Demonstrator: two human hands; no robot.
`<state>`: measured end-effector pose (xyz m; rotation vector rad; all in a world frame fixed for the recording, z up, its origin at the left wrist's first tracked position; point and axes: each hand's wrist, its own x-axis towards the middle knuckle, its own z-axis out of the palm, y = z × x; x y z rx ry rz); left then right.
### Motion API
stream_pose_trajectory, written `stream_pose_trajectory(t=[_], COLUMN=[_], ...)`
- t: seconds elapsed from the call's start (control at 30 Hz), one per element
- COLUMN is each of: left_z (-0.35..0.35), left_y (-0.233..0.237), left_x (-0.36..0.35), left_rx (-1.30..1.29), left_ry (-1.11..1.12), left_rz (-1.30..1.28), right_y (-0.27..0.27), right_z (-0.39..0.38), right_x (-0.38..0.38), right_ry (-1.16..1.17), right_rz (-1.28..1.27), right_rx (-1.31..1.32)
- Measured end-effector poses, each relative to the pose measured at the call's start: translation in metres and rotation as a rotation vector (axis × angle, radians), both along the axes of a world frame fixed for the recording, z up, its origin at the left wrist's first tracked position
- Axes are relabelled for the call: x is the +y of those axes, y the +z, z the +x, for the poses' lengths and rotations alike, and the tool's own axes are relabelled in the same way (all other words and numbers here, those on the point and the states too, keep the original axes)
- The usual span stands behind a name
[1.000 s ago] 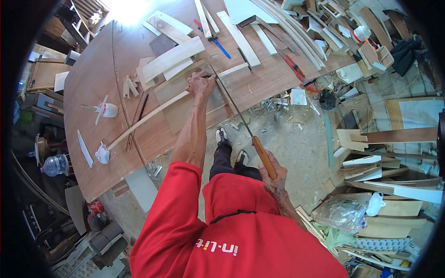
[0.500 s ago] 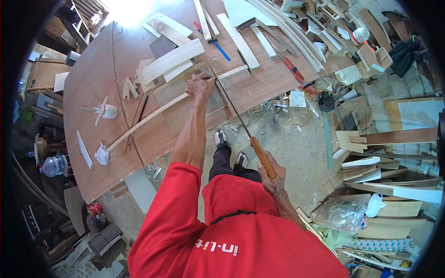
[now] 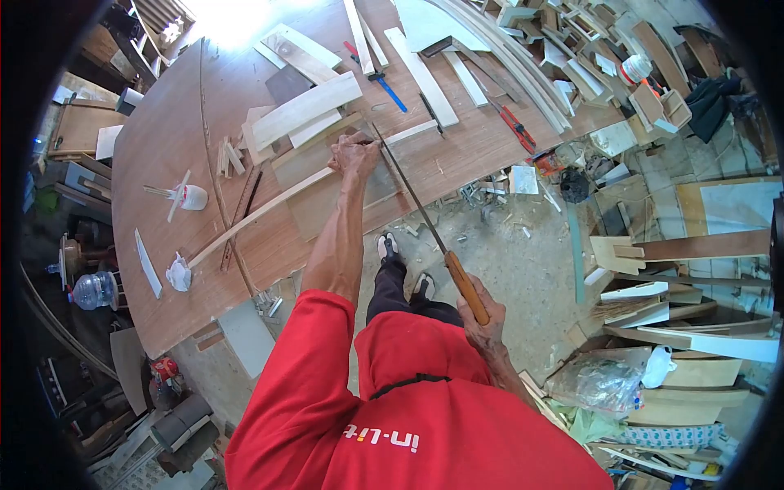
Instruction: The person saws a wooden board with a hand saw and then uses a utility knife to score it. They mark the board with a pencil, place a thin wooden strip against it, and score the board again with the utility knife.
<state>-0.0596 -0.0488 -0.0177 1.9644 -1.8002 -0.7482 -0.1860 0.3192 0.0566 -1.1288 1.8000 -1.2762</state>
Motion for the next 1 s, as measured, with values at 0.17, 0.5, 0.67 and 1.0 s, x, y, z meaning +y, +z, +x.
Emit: stream_pose_trajectory(t=[0.17,0.5,0.67,1.0], left_z=[0.003,-0.001,0.000,0.001], left_y=[-0.012,-0.004,0.000,-0.005], left_x=[-0.006,0.000,0.002,0.000], left_rx=[0.028,-0.017,-0.028,0.030], left_ry=[-0.008,0.038,-0.012,0.002], left_rz=[0.012,-0.134,-0.051,-0.097], right_y=[-0.012,0.000,-0.003,0.006], right_z=[-0.001,-0.005,0.001,-0.005], right_x=[-0.029,-0.002,-0.028,-0.016], right_ry=[0.014,-0.009,-0.020,-0.014], right_rz=[-0.169,-0.042,-0.022,0.032], right_rx=[0.094,0.038,-0.040,0.008])
